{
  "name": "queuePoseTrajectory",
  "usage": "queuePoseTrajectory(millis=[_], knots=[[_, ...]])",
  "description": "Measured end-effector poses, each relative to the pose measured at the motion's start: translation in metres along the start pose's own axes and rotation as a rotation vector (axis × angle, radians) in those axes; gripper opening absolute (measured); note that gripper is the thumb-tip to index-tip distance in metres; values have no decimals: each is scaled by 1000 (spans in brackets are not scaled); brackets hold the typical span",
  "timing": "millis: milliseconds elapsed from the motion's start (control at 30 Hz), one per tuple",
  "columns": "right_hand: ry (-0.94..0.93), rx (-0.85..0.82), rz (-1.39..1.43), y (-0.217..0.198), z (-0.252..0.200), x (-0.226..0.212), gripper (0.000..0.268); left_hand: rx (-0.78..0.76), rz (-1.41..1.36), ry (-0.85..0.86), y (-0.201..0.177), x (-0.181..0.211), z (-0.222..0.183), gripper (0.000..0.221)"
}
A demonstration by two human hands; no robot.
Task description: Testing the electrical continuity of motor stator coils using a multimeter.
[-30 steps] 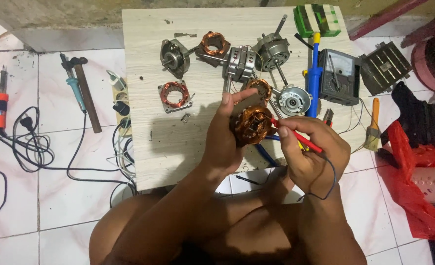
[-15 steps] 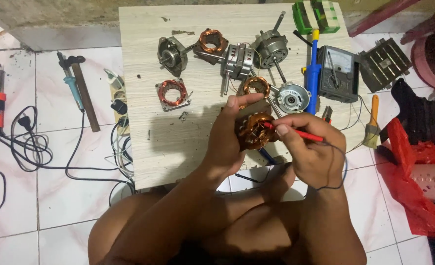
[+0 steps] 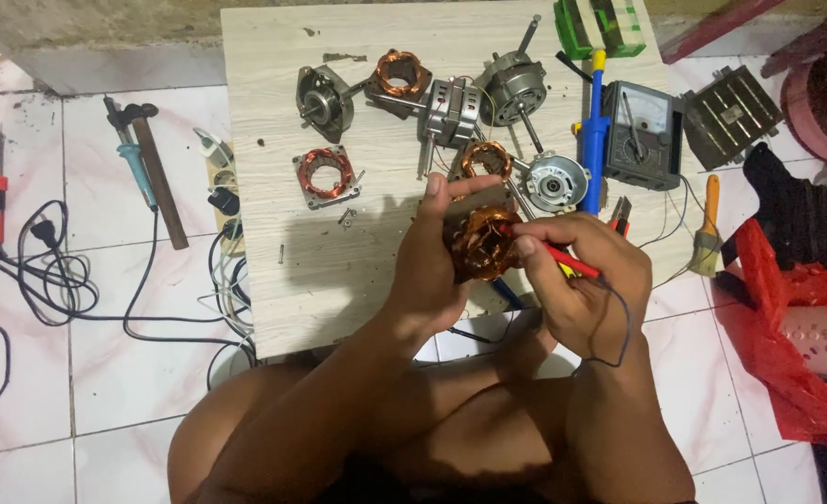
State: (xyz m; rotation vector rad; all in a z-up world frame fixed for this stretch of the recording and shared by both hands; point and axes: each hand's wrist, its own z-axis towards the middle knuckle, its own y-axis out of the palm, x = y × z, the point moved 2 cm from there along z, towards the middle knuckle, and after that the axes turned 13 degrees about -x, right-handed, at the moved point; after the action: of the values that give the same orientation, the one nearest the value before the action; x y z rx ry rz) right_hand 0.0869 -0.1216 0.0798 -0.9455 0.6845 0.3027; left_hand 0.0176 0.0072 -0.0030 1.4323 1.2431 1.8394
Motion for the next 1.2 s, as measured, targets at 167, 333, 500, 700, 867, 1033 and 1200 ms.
queuePoseTrajectory(millis=[167, 333, 500, 700, 867, 1033, 1200], knots=[[-21, 86, 101, -5, -9, 8, 10, 56, -4, 57, 16, 8, -3, 76], [-51, 136, 184, 6, 2, -24, 38, 63, 22, 171, 9, 9, -2, 72], [82, 132, 331, 23, -3, -13, 31, 101, 60, 277, 11, 6, -5, 64], [289, 7, 415, 40, -3, -4, 15, 78, 314, 391, 7, 1, -7, 72], [439, 17, 496, 42, -5, 1, 9, 89, 620, 469, 16, -1, -14, 67], [514, 97, 467, 44, -2, -21, 9, 67, 739, 486, 2, -1, -12, 71], [528, 83, 549, 36, 2, -30, 9, 34, 476, 459, 6, 0, -11, 70]])
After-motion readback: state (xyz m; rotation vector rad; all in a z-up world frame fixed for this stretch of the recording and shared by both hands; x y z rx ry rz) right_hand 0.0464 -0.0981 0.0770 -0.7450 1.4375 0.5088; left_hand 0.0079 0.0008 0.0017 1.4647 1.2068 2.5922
